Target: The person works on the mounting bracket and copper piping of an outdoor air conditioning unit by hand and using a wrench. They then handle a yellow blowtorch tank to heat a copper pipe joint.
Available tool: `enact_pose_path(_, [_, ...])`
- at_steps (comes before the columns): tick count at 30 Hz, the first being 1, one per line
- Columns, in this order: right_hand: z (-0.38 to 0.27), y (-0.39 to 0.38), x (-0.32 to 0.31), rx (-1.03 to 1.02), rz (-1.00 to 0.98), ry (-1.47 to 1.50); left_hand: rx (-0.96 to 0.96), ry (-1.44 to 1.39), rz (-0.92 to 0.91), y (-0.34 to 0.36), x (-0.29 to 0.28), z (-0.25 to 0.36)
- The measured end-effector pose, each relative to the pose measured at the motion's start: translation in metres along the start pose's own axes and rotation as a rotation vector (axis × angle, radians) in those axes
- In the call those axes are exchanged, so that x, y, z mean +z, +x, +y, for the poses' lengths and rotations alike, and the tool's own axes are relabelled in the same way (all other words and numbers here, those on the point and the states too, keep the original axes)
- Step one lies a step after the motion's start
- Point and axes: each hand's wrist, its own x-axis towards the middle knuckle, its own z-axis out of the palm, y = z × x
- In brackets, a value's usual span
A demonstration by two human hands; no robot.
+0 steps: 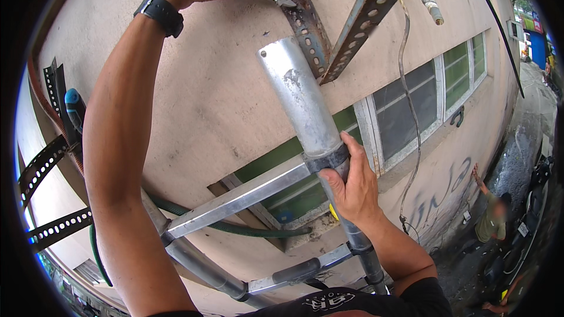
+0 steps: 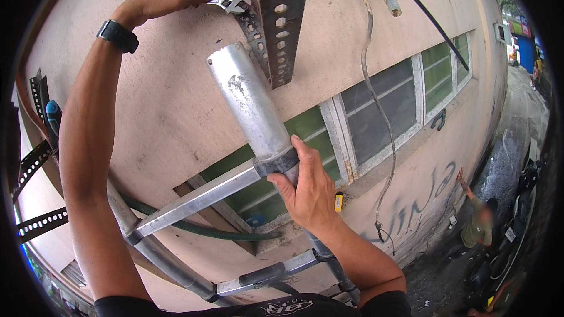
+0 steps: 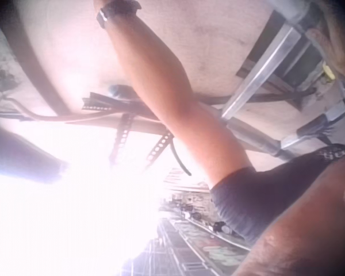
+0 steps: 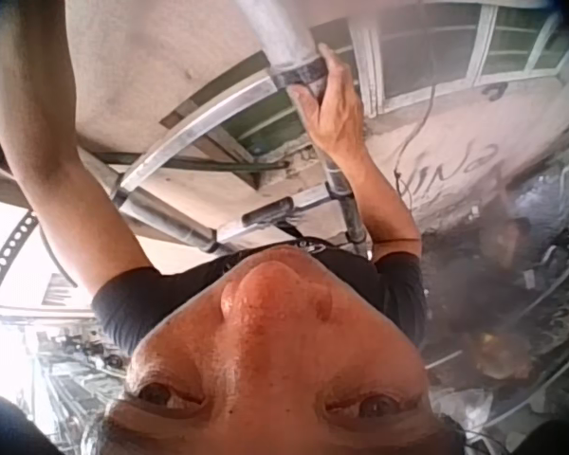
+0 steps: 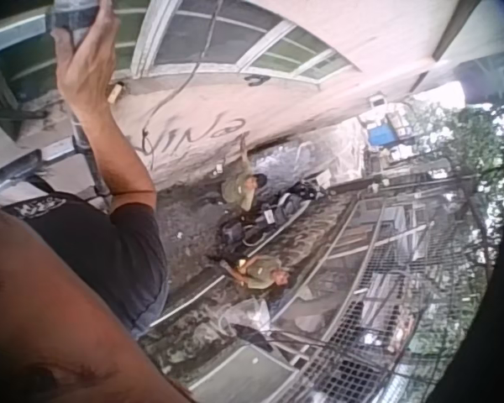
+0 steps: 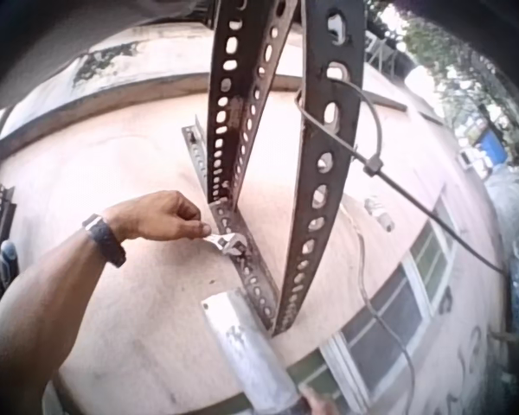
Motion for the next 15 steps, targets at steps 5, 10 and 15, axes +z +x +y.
enact_pose_path(5, [0.0, -0.001, 0.001, -0.013, -0.006, 0.009, -0.147, 0.027, -0.092, 0.005, -0.006, 0.006])
enact_pose_path(10, [-0.01, -0.002, 0.003, -0.019, -0.005, 0.031, -0.005, 0.139, 0.051, -0.012, 0.011, -0.023])
enact_pose_path(15, [-0.006, -0.005, 0.0, 0.028, 0.017, 0.032, 0.014, 0.052, 0.045, -0.035, 0.035, 0.001])
